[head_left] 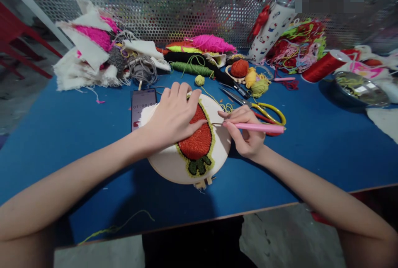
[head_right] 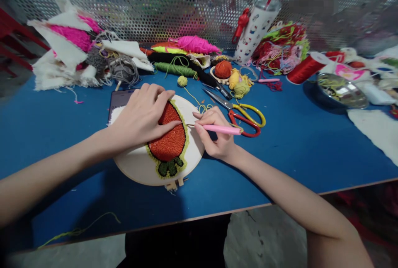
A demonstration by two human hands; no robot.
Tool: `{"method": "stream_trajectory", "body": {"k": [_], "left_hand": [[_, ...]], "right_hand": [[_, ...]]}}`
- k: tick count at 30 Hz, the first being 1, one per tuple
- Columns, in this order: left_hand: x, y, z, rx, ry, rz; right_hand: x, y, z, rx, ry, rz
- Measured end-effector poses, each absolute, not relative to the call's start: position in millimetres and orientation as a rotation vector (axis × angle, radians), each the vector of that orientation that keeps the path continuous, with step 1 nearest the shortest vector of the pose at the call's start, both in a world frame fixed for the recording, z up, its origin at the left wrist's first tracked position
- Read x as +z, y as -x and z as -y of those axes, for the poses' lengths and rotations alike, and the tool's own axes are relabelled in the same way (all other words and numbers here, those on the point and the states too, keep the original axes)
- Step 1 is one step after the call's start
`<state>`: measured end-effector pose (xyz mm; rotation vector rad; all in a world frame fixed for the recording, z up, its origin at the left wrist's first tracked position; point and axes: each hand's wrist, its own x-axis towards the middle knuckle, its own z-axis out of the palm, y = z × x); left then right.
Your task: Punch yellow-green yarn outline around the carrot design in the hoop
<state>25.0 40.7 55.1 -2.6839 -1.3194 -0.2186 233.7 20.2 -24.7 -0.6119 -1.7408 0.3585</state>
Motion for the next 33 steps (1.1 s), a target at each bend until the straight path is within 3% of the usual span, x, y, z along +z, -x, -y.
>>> {"method": "stream_trajectory", "body": {"k": [7, 13, 19, 33], "left_hand": [[58, -26, -40, -0.168, 2.667, 1.321], [62, -26, -36, -0.203, 2.662, 1.289], [57, -25, -39, -0.173, 2.687, 1.286], [52, -25, -44, -0.148, 2.726, 1.316]], "right_hand": [[-23, -233, -20, 0.307, 0.622, 1.735], [-16, -227, -21, -0.087, 0.637, 2.029], [-19, -222, -25, -0.176, 0.698, 2.103], [-21, -233, -22, 0.162, 0.611, 1.898]]}}
